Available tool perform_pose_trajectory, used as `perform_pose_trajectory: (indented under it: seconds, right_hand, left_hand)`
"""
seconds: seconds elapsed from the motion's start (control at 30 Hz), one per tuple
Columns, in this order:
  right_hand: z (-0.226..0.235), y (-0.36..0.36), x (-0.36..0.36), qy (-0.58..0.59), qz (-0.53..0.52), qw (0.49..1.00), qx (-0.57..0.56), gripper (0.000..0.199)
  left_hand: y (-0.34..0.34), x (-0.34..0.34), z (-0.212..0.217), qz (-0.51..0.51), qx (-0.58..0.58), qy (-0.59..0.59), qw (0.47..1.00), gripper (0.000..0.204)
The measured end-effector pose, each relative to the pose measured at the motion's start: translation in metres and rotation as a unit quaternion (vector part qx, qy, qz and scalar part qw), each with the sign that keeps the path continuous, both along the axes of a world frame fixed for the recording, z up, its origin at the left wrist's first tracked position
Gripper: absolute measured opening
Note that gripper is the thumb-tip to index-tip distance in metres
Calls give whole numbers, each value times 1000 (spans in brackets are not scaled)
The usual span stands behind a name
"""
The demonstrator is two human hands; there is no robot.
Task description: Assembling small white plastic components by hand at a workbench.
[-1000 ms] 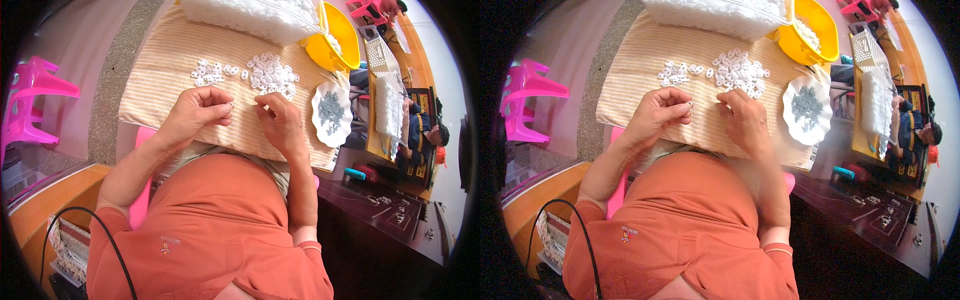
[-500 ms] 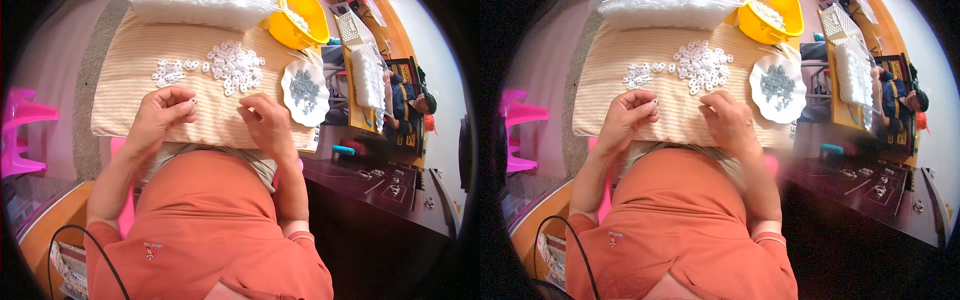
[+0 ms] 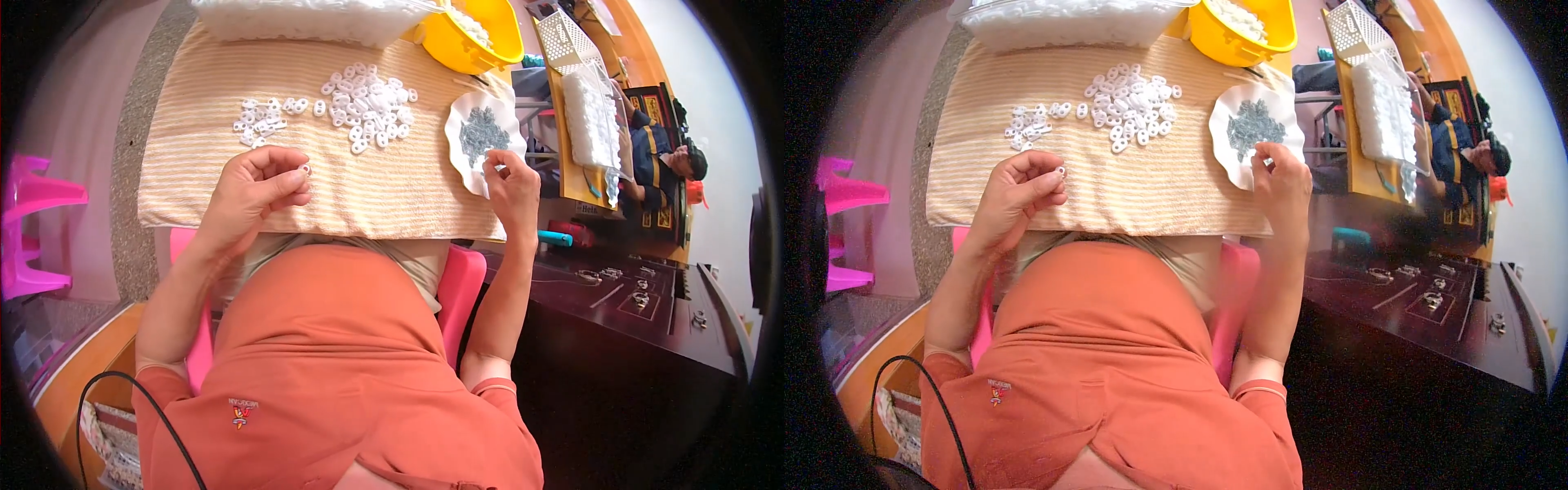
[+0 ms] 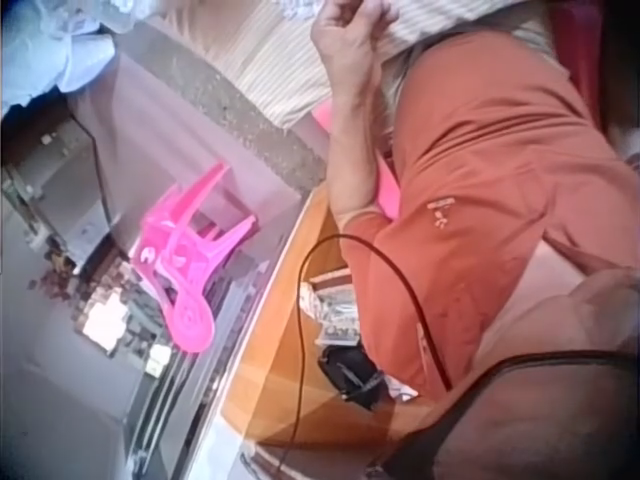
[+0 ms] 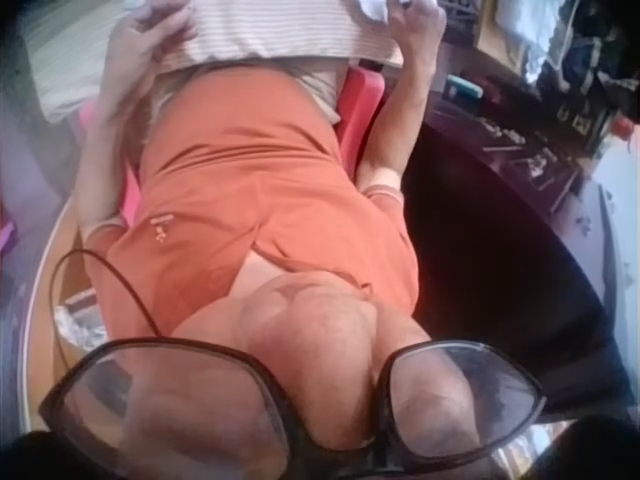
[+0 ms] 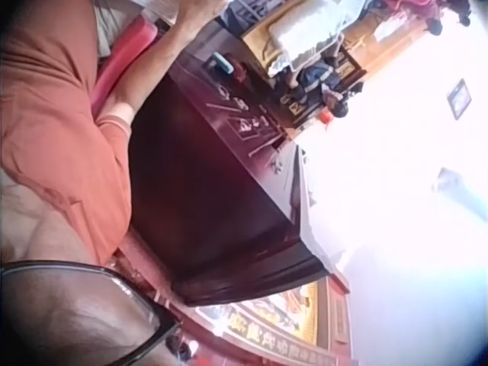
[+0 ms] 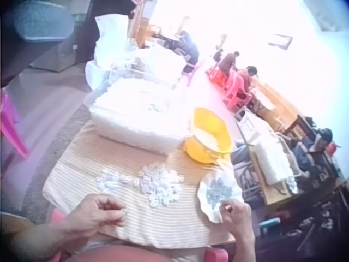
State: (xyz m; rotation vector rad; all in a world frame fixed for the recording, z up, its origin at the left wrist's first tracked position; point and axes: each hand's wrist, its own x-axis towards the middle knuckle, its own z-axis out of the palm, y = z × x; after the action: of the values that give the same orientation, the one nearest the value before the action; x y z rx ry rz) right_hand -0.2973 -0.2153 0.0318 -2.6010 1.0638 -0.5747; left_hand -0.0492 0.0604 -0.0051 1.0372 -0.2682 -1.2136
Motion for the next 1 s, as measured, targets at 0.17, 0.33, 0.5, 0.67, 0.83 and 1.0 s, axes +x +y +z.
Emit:
perform_pose_trajectory:
  seconds: [0.17, 0.33, 0.5, 0.67, 0.83, 1.0]
  right_hand:
    - [-5, -5, 4, 52, -7, 999, -11, 17]
    - [-8, -8, 9, 97, 4, 994, -43, 17]
    - [-8, -14, 12, 119, 25, 990, -64, 16]
    - [-3, -19, 17, 132, 44, 989, -52, 14]
    - [1, -19, 18, 154, 50, 986, -29, 14]
    - [-6, -15, 12, 115, 53, 991, -45, 18]
  left_hand:
    - [0, 0, 0, 0, 1, -1, 1000, 18]
    - [1, 0, -1, -2, -2, -1, 1000, 18]
    - [0, 1, 0, -6, 0, -4, 1000, 19]
    - [-1, -1, -1, -11, 3, -18, 1000, 18]
    - [-1, -1, 0, -11, 6, -16, 1000, 18]
    - [0, -1, 0, -7, 2, -3, 1000, 19]
